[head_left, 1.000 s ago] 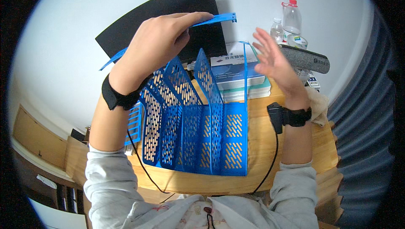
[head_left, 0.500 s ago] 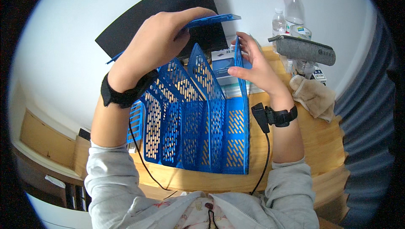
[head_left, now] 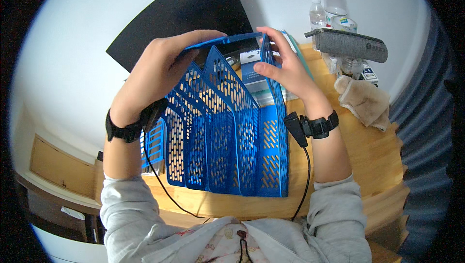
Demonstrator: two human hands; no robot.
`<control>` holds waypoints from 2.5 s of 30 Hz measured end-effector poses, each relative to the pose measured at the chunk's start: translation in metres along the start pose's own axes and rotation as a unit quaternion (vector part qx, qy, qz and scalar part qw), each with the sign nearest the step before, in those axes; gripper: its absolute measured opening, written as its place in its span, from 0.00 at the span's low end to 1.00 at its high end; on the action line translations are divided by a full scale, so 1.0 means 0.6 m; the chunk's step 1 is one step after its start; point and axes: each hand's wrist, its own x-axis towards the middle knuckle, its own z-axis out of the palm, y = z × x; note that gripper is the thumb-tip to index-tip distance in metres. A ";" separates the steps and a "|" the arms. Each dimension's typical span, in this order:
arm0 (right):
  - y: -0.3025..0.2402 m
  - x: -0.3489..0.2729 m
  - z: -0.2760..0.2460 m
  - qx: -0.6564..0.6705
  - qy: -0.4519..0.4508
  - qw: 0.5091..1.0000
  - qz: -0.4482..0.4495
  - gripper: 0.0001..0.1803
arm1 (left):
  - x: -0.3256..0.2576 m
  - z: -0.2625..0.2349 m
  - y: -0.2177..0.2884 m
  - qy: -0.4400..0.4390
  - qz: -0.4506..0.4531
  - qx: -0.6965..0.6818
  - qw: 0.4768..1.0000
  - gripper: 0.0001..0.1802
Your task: The person assembles a blue plastic basket by hand. They unfold flat panels, interlock side walls, and attach a top rim piece to form a rectangular basket on a wooden table.
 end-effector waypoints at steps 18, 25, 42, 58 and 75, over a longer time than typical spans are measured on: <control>0.016 0.005 0.002 0.000 0.078 0.997 -0.006 0.45 | -0.019 0.004 -0.018 0.000 -0.073 -0.065 0.995 0.17; 0.020 0.005 -0.002 -0.011 0.070 0.997 -0.029 0.47 | -0.012 0.015 -0.016 0.030 -0.111 -0.048 0.992 0.15; 0.015 0.006 -0.017 0.139 0.046 0.989 -0.007 0.30 | 0.006 0.046 0.012 0.075 -0.135 0.079 0.985 0.15; 0.005 0.005 -0.013 0.174 0.004 0.985 -0.013 0.31 | 0.008 0.052 0.011 0.123 -0.020 0.071 0.990 0.12; 0.009 0.007 -0.011 0.196 0.058 0.977 0.057 0.17 | 0.000 0.052 0.011 0.104 -0.058 0.054 0.991 0.11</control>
